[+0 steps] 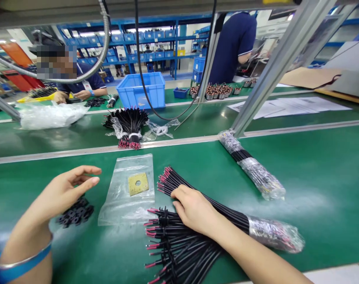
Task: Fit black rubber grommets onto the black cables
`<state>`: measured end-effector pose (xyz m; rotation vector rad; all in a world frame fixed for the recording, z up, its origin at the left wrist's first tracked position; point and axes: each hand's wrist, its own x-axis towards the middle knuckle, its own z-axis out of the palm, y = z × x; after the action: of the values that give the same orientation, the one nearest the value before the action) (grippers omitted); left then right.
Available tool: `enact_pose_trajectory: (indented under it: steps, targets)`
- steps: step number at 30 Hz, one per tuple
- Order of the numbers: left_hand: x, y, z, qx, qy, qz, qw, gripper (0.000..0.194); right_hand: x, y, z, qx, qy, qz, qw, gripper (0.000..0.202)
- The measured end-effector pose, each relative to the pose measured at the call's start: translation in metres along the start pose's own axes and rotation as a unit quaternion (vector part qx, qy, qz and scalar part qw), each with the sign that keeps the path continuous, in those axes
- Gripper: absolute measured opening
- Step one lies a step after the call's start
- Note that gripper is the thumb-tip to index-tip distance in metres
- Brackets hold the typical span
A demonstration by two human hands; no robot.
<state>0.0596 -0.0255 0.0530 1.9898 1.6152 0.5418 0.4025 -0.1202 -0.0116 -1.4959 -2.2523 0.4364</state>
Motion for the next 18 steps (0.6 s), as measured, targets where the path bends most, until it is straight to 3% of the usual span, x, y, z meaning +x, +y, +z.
enact_pose_trajectory:
  steps: [4, 9, 14, 18]
  targets:
    - [0.0, -0.035, -0.029, 0.092, -0.033, -0.078, 0.992, 0.046, -0.002, 0.0, 0.015, -0.152, -0.012, 0.028, 0.988, 0.015]
    - [-0.005, -0.061, -0.045, 0.131, -0.034, -0.122, 0.983, 0.034, -0.008, -0.002, 0.025, -0.289, 0.028, 0.025, 0.957, 0.014]
    - [-0.006, -0.059, -0.041, 0.162, -0.078, -0.126, 0.976, 0.023, -0.006, 0.012, 0.03, -0.294, 0.048, -0.026, 0.954, 0.02]
    - [0.002, -0.061, -0.025, 0.186, -0.067, -0.14, 0.97, 0.023, -0.003, 0.02, 0.032, -0.269, 0.061, -0.041, 0.96, 0.026]
